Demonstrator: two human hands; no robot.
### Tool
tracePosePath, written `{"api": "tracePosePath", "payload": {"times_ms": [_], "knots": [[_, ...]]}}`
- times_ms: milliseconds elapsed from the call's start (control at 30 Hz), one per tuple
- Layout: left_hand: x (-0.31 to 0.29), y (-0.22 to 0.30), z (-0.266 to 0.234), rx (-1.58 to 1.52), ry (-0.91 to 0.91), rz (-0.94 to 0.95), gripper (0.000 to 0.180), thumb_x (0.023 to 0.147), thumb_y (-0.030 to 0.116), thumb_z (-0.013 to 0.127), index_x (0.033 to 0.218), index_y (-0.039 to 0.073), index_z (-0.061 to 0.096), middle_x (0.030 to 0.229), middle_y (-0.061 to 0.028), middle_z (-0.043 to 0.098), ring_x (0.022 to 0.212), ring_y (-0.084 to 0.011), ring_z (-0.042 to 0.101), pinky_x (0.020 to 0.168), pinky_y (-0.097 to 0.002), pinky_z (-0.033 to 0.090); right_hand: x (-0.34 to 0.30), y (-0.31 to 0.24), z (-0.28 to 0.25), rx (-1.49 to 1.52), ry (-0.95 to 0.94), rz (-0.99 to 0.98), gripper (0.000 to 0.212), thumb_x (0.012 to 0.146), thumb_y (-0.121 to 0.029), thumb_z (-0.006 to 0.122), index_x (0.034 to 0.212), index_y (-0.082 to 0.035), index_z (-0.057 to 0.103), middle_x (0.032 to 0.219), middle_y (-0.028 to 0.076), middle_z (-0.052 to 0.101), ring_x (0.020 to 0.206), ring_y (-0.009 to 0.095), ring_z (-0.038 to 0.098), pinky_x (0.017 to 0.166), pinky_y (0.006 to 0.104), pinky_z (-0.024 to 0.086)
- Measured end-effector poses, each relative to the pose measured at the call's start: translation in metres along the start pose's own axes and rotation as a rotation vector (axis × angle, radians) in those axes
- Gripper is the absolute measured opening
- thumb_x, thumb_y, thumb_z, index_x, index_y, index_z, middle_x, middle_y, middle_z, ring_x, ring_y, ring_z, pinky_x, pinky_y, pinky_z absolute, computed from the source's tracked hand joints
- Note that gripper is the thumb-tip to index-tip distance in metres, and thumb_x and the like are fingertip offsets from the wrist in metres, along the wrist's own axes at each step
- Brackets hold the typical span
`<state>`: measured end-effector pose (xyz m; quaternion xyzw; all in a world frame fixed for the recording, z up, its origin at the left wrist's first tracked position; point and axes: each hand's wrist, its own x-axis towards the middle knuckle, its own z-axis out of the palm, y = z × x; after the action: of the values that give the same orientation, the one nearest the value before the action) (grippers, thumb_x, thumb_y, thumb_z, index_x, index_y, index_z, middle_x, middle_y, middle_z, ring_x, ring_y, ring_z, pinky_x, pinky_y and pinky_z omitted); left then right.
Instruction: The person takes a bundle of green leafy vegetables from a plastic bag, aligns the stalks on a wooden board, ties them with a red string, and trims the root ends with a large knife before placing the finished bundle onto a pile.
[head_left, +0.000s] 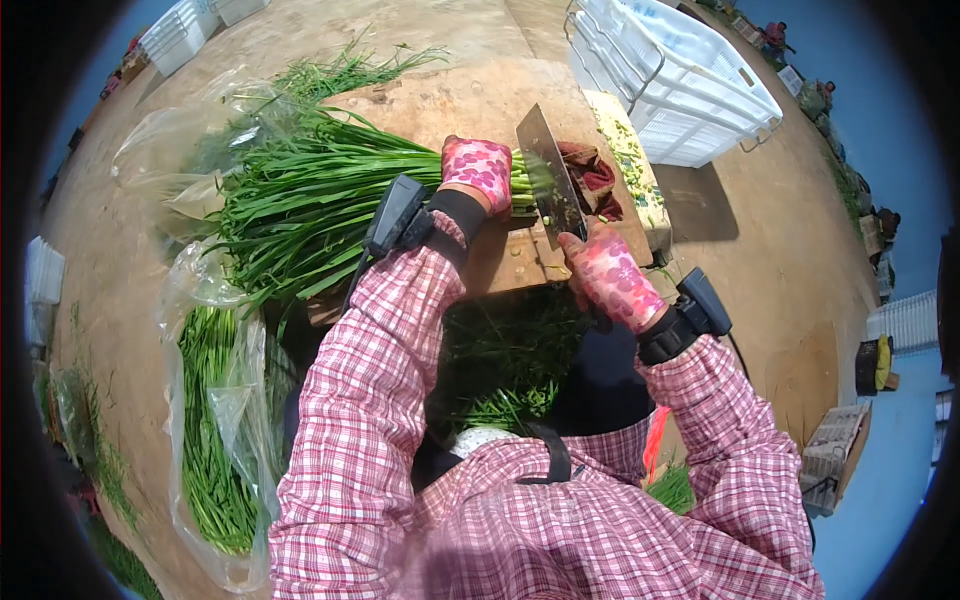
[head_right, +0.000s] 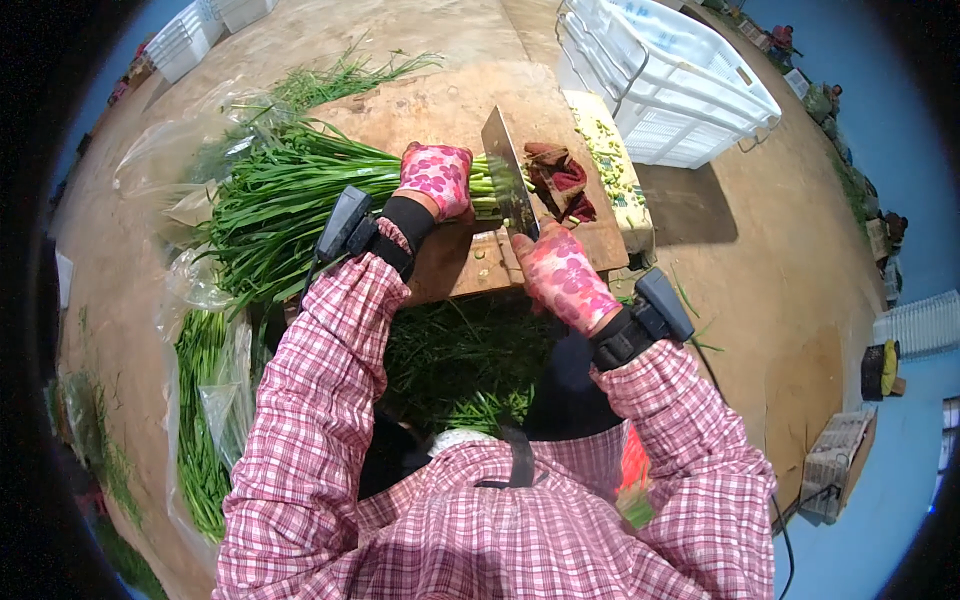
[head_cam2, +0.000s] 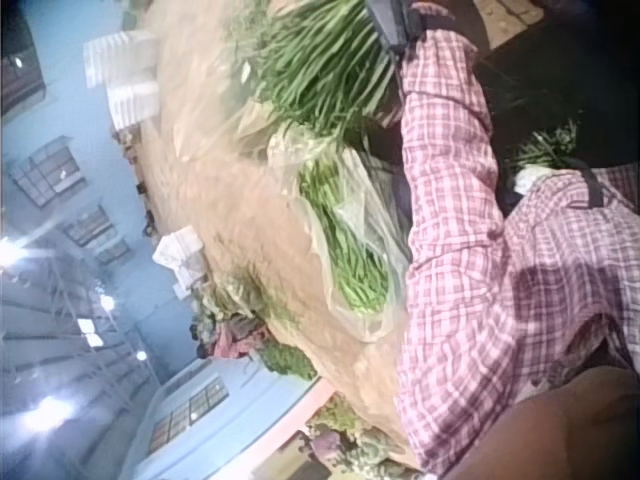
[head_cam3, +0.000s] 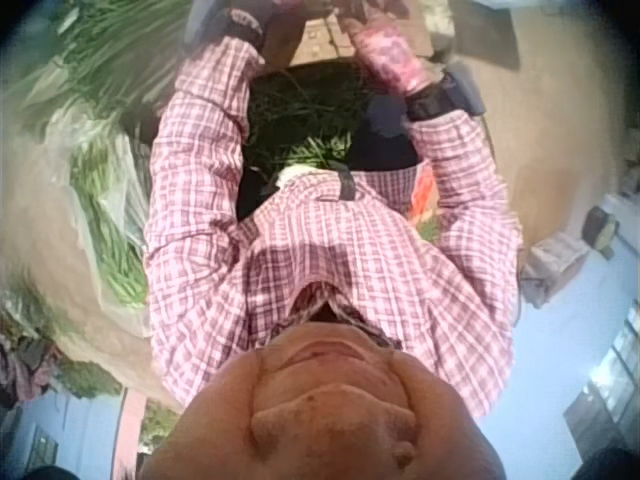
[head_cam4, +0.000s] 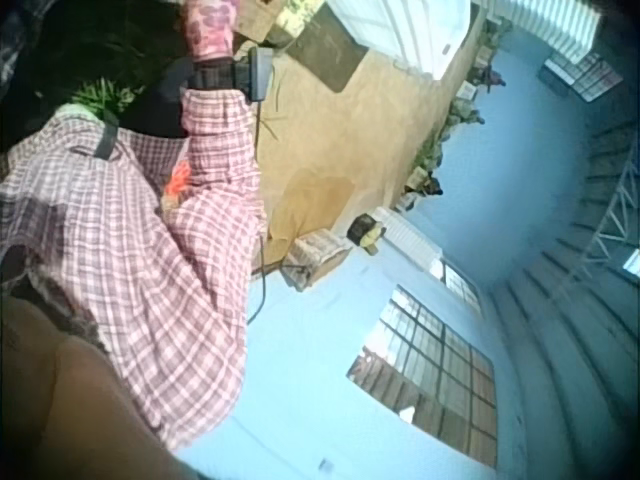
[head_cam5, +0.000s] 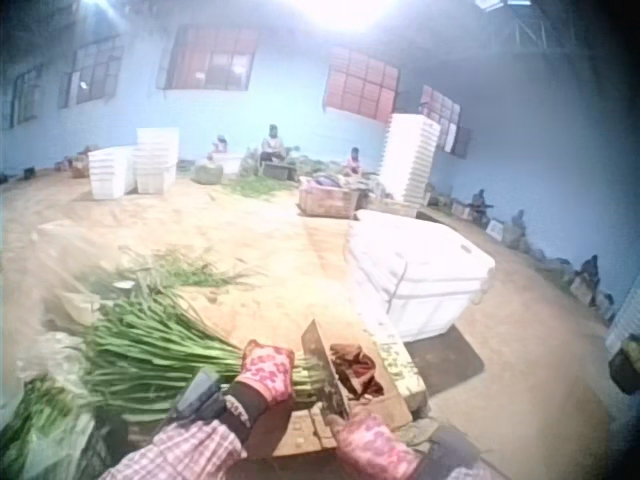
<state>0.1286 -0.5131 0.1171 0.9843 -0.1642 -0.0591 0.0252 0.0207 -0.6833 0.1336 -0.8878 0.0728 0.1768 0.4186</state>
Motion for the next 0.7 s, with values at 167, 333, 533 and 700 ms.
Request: {"api": "tracePosePath", "payload": {"times_ms": [167, 333, 533, 700], "knots": [[0.000, -0.003, 0.002, -0.014, 0.000, 0.010, 0.051, 0.055, 0.037, 0.082, 0.097, 0.015, 0.066, 0.092, -0.0072, 0.069, 0.092, -0.0248, 0.066, 0.087, -0.0408, 0.042, 0.011, -0.009, -0.002, 0.185, -0.047, 0.126, 0.024, 0.094, -0.023, 0.053, 0.083, -0.004, 0.042, 0.055, 0.003, 0.040, 0.035, 0.016, 0.040, 0.034, 0.0333, 0.039], [0.004, -0.004, 0.006, -0.030, -0.025, 0.038, 0.052, 0.055, 0.036, 0.082, 0.099, 0.014, 0.066, 0.095, -0.0082, 0.069, 0.093, -0.0252, 0.065, 0.089, -0.0414, 0.041, 0.026, -0.017, -0.017, 0.367, -0.223, 0.232, 0.028, 0.094, -0.026, 0.052, 0.074, -0.010, 0.041, 0.051, -0.002, 0.034, 0.036, 0.013, 0.037, 0.034, 0.0316, 0.033], [0.003, 0.002, -0.002, -0.030, 0.022, 0.013, 0.044, 0.053, 0.034, 0.082, 0.091, 0.014, 0.070, 0.092, -0.0085, 0.070, 0.089, -0.0264, 0.066, 0.087, -0.0415, 0.042, 0.077, -0.020, -0.017, -0.036, -0.401, -0.309, 0.027, 0.092, -0.025, 0.054, 0.072, -0.008, 0.049, 0.055, 0.001, 0.046, 0.042, 0.015, 0.048, 0.039, 0.0308, 0.042], [0.001, 0.006, -0.009, 0.017, -0.083, 0.047, 0.023, 0.077, 0.027, 0.067, 0.097, 0.017, 0.071, 0.099, -0.0039, 0.070, 0.095, -0.0211, 0.066, 0.084, -0.0415, 0.041, 0.063, -0.004, -0.046, 0.359, -0.528, 0.312, 0.019, 0.091, -0.023, 0.057, 0.076, -0.012, 0.053, 0.062, -0.004, 0.049, 0.048, 0.010, 0.052, 0.045, 0.0316, 0.046]]}}
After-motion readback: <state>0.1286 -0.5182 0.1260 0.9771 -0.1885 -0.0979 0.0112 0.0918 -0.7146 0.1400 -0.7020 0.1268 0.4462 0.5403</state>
